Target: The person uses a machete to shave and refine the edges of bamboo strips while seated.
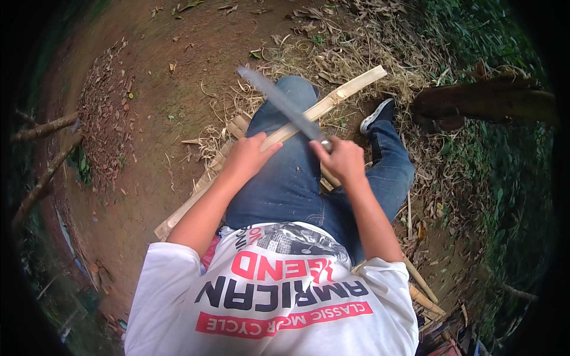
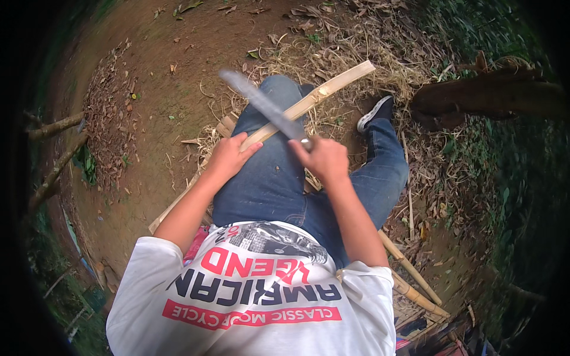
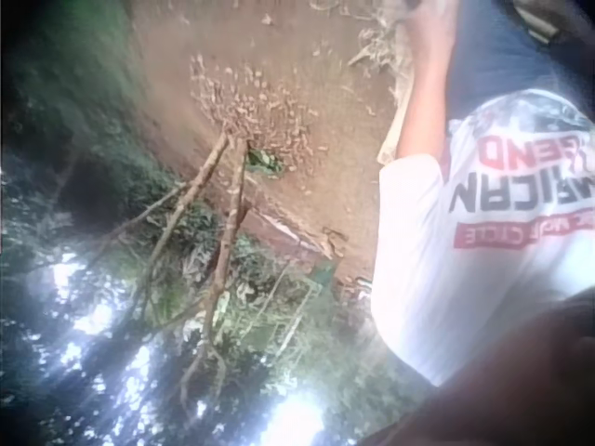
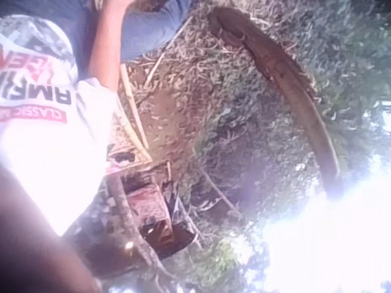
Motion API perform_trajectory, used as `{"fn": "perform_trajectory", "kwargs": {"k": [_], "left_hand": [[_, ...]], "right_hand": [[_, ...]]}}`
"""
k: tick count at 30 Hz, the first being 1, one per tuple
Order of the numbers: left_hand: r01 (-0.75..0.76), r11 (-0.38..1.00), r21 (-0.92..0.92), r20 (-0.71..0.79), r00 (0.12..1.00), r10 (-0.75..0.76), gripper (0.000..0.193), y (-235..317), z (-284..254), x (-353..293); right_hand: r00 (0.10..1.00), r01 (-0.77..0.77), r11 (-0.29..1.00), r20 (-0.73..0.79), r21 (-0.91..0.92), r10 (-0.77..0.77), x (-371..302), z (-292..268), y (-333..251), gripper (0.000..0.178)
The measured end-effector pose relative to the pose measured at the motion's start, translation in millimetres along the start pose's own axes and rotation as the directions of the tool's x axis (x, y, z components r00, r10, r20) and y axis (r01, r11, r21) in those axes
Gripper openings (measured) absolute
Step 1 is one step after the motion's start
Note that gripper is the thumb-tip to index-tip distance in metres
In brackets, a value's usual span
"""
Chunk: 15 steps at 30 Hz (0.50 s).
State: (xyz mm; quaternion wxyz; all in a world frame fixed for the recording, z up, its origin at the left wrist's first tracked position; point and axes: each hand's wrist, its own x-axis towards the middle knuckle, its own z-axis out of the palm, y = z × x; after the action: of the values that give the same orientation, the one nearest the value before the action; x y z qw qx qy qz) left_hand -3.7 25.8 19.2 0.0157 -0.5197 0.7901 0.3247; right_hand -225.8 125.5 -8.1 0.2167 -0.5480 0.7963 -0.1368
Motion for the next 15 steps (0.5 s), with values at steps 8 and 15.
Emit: {"fn": "perform_trajectory", "kwargs": {"k": [8,15], "left_hand": [[-0.037,0.999,-0.037,0.054,0.998,0.039,0.048,-1.4,-6.4,5.7],[-0.085,0.995,-0.050,-0.010,0.996,0.084,0.050,-10.8,2.1,3.1]], "right_hand": [[0.993,-0.114,0.972,-0.006,-0.205,0.115,27.7,-20.9,65.9,0.073],[0.992,0.012,0.996,0.126,-0.092,-0.001,8.4,-1.6,-6.7,0.068]]}}
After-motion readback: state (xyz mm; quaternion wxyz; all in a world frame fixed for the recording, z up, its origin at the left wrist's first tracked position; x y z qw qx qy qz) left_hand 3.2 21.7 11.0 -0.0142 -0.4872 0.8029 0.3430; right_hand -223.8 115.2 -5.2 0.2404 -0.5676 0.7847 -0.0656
